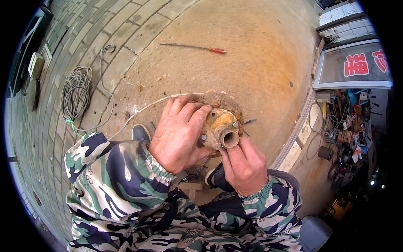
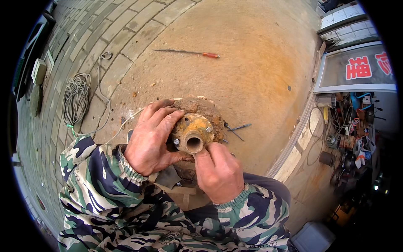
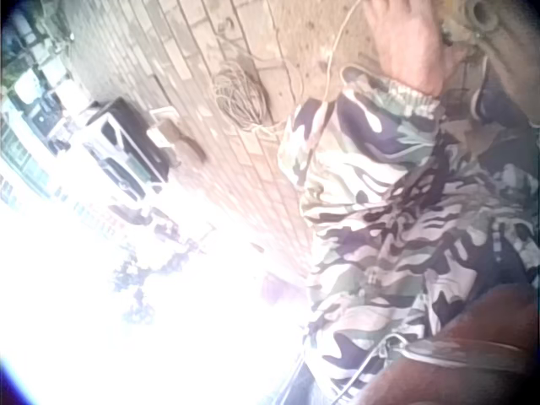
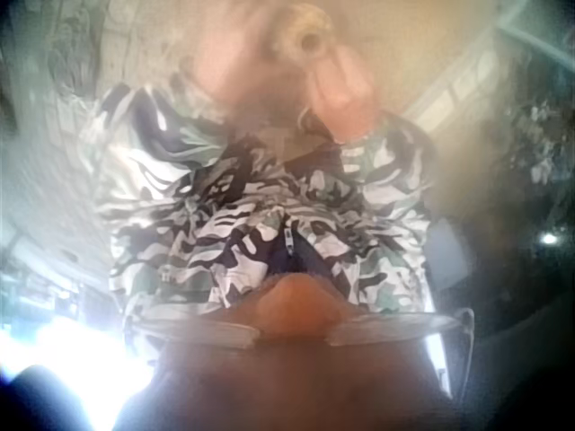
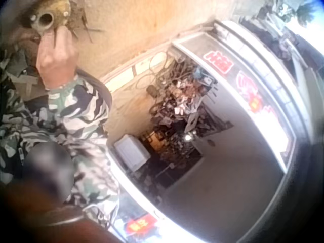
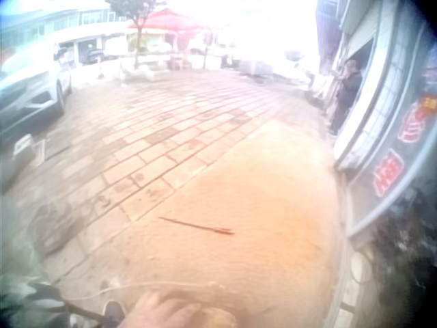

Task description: The person sits on the ground and cleans a rusty mechanical part, then inserts bolts and secures them with nuts. They use a wrench to tighten the nuts and briefly enter a cluttered shop to retrieve additional hardware.

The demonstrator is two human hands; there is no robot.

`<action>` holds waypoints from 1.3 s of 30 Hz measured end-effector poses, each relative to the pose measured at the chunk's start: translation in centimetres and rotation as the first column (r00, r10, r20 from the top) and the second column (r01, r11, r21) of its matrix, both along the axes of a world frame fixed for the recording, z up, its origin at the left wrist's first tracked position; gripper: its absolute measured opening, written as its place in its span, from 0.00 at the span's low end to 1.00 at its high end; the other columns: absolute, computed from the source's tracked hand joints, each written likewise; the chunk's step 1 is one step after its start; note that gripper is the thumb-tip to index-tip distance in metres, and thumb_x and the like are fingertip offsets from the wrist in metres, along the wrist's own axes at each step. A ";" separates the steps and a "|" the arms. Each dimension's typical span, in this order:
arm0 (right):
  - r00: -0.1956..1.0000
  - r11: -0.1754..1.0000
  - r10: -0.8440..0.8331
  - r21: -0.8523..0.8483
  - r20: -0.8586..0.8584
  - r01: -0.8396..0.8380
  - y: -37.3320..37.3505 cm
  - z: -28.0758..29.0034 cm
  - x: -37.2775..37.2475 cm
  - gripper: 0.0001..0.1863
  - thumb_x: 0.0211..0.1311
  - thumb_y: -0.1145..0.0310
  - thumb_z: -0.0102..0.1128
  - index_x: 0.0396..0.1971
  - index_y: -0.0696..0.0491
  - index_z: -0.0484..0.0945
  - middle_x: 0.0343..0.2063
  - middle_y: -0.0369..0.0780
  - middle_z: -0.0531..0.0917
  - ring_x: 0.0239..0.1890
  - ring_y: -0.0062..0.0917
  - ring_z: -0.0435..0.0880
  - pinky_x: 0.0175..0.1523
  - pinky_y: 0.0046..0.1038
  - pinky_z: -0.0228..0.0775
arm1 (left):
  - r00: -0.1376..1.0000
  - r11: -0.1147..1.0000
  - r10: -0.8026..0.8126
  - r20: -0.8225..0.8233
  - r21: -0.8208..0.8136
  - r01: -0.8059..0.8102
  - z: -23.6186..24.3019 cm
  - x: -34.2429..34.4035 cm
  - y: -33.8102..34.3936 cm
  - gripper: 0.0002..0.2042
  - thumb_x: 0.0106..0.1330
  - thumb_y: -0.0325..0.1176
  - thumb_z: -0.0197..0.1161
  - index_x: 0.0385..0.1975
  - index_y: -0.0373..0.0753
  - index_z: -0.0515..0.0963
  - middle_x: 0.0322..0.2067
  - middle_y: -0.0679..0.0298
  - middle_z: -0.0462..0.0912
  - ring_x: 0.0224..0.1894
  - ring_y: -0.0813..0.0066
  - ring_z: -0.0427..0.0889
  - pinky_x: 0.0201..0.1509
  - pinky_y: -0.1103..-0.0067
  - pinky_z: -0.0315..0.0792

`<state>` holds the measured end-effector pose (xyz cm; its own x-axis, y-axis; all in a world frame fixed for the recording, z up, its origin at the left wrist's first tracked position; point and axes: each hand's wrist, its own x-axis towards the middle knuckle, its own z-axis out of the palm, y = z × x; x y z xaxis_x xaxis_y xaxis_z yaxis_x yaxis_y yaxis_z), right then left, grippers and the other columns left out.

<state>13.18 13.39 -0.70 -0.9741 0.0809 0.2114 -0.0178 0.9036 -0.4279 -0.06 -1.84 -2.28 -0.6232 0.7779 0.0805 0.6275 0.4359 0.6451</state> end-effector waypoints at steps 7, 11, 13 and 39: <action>0.999 0.994 -0.020 0.108 0.045 0.015 -0.3 -0.4 -0.2 0.05 0.57 0.76 0.67 0.32 0.55 0.80 0.27 0.40 0.74 0.28 0.34 0.80 0.28 0.35 0.74 | 1.000 1.000 -0.002 0.004 -0.010 0.002 -0.2 0.0 -0.4 0.41 0.40 0.41 0.84 0.56 0.30 0.77 0.54 0.51 0.80 0.65 0.47 0.71 0.71 0.56 0.64; 1.000 0.999 0.012 -0.042 -0.027 -0.014 -0.2 -0.6 -0.2 0.06 0.58 0.73 0.69 0.30 0.55 0.79 0.26 0.40 0.74 0.26 0.34 0.80 0.28 0.35 0.74 | 1.000 1.000 0.005 -0.007 -0.007 -0.005 -0.1 -0.1 -0.5 0.40 0.40 0.41 0.84 0.56 0.30 0.77 0.53 0.51 0.80 0.65 0.47 0.72 0.70 0.56 0.65; 1.000 1.000 -0.019 0.018 -0.009 0.019 0.1 -0.6 0.2 0.07 0.58 0.72 0.71 0.31 0.55 0.80 0.27 0.41 0.75 0.27 0.35 0.82 0.29 0.36 0.75 | 1.000 1.000 -0.013 -0.001 0.023 0.013 -0.2 -0.1 0.0 0.40 0.40 0.41 0.84 0.56 0.30 0.77 0.53 0.51 0.81 0.64 0.47 0.72 0.70 0.56 0.65; 0.995 0.996 -0.081 -0.039 0.053 0.083 -0.1 -0.6 0.3 0.11 0.55 0.70 0.75 0.30 0.56 0.79 0.27 0.43 0.77 0.27 0.40 0.83 0.30 0.38 0.75 | 0.998 0.997 -0.050 0.049 0.059 0.048 -0.6 -0.3 -0.3 0.39 0.41 0.38 0.83 0.58 0.31 0.77 0.53 0.50 0.81 0.64 0.46 0.73 0.69 0.57 0.67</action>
